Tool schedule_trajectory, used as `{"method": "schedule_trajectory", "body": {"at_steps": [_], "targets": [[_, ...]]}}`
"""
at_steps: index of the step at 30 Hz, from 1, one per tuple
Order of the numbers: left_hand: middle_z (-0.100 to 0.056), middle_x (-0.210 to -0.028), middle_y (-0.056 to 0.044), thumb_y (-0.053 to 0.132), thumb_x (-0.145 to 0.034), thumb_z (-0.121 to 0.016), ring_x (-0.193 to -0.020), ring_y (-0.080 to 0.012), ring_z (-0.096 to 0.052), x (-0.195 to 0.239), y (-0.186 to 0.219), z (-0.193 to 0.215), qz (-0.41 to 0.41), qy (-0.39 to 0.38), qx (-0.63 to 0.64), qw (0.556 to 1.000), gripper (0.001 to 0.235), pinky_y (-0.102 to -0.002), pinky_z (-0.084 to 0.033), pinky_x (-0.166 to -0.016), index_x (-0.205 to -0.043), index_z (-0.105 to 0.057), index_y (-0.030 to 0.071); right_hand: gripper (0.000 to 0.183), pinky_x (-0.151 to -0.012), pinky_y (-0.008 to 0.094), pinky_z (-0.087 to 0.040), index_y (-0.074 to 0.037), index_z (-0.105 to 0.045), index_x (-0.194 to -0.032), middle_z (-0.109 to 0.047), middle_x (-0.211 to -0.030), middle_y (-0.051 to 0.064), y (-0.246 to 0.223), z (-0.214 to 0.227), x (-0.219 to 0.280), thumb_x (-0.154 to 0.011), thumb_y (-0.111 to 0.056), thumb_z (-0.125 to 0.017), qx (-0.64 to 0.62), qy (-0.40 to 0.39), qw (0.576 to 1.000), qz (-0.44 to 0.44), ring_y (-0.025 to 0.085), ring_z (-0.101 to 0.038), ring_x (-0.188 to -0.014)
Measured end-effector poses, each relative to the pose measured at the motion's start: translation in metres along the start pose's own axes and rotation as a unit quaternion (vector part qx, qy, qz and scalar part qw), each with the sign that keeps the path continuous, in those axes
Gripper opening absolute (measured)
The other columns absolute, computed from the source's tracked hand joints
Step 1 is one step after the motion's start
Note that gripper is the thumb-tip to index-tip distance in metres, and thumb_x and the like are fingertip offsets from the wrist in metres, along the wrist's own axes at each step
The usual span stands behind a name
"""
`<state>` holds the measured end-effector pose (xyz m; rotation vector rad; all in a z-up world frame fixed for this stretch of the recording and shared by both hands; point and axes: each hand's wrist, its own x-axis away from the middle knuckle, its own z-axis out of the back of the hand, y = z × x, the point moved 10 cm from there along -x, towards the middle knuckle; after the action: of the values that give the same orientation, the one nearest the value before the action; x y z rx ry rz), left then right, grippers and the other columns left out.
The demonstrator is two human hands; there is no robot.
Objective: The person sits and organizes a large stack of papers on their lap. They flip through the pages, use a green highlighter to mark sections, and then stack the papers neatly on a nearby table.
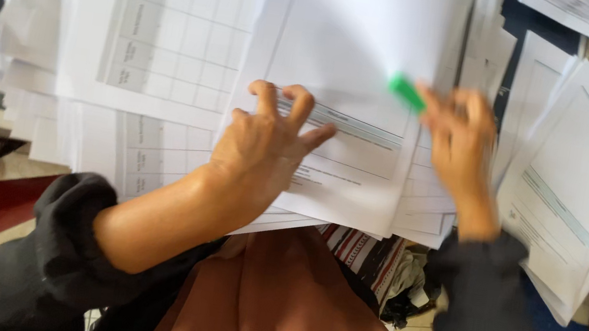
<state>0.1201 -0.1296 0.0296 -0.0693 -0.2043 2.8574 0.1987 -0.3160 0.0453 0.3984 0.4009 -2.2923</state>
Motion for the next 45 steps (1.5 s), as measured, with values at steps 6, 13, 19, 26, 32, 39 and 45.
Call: {"method": "schedule_trajectory", "body": {"at_steps": [6, 13, 19, 26, 32, 39, 45], "targets": [[-0.033, -0.116, -0.008, 0.065, -0.044, -0.078, -0.095, -0.0371, -0.045, -0.002, -0.001, -0.009, 0.013, -0.027, -0.005, 1.0, 0.091, -0.029, -0.055, -0.033, -0.122, -0.036, 0.046, 0.027, -0.074, 0.041, -0.041, -0.006, -0.067, -0.116, -0.061, -0.107, 0.017, 0.109, -0.022, -0.11, -0.091, -0.007, -0.059, 0.014, 0.031, 0.997, -0.074, 0.035, -0.053, -0.093], [-0.038, -0.113, -0.007, 0.064, -0.047, -0.073, -0.082, -0.0296, -0.044, -0.003, -0.007, 0.018, -0.007, 0.027, 0.002, 1.0, 0.087, -0.026, -0.05, -0.027, -0.127, -0.042, 0.049, 0.034, -0.058, 0.023, -0.035, -0.025, -0.047, -0.14, -0.033, -0.085, 0.003, -0.013, -0.006, -0.004, -0.106, -0.02, -0.042, -0.031, -0.06, 0.998, -0.017, 0.016, -0.033, -0.072], [-0.043, -0.101, -0.017, 0.054, -0.072, -0.072, -0.09, -0.033, -0.044, -0.011, -0.053, 0.006, 0.062, 0.017, 0.211, 0.975, 0.067, -0.043, -0.056, -0.05, -0.126, -0.05, 0.021, 0.058, -0.068, 0.028, -0.047, -0.025, -0.043, -0.136, -0.047, -0.089, 0.002, -0.092, 0.027, 0.128, -0.086, -0.009, -0.068, -0.021, -0.024, 0.999, -0.03, 0.016, -0.045, -0.078], [-0.046, -0.112, -0.021, 0.06, -0.063, -0.072, -0.1, -0.0303, -0.043, 0.062, 0.046, 0.02, -0.083, 0.112, 0.207, 0.968, 0.084, -0.042, -0.042, -0.082, -0.131, -0.049, 0.018, 0.037, -0.037, 0.024, -0.022, -0.01, -0.054, -0.076, -0.03, -0.049, -0.006, -0.029, -0.014, 0.231, -0.076, -0.046, -0.062, -0.41, 0.03, 0.746, -0.524, 0.007, -0.027, -0.04], [-0.059, -0.102, -0.012, 0.037, -0.08, -0.071, -0.09, -0.0278, -0.057, 0.059, 0.013, 0.045, -0.139, 0.213, 0.343, 0.904, 0.043, -0.04, -0.049, -0.083, -0.11, -0.061, 0.008, 0.017, -0.054, 0.025, -0.046, -0.002, -0.062, -0.079, -0.062, -0.063, 0.008, -0.044, 0.043, 0.226, -0.083, -0.018, -0.066, -0.375, 0.161, 0.744, -0.529, 0.016, -0.058, -0.054], [-0.048, -0.119, -0.016, 0.043, -0.07, -0.075, -0.101, -0.0348, -0.049, 0.019, -0.031, 0.028, -0.149, 0.123, 0.14, 0.971, 0.065, -0.045, -0.056, -0.064, -0.117, -0.052, 0.004, 0.018, -0.055, 0.025, -0.039, -0.011, -0.044, -0.091, -0.042, -0.067, 0.003, 0.032, 0.176, 0.302, -0.097, -0.007, -0.06, -0.234, 0.474, 0.675, -0.514, 0.011, -0.044, -0.056], [-0.062, -0.095, -0.011, 0.036, -0.088, -0.061, -0.083, -0.0295, -0.062, 0.011, -0.028, 0.03, -0.199, 0.094, 0.127, 0.967, 0.031, -0.039, -0.058, -0.043, -0.099, -0.062, 0.007, 0.02, -0.05, 0.021, -0.034, -0.014, -0.044, -0.081, -0.046, -0.064, 0.004, 0.085, 0.158, 0.367, -0.09, -0.005, -0.06, -0.28, 0.503, 0.602, -0.553, 0.01, -0.047, -0.055]]}}
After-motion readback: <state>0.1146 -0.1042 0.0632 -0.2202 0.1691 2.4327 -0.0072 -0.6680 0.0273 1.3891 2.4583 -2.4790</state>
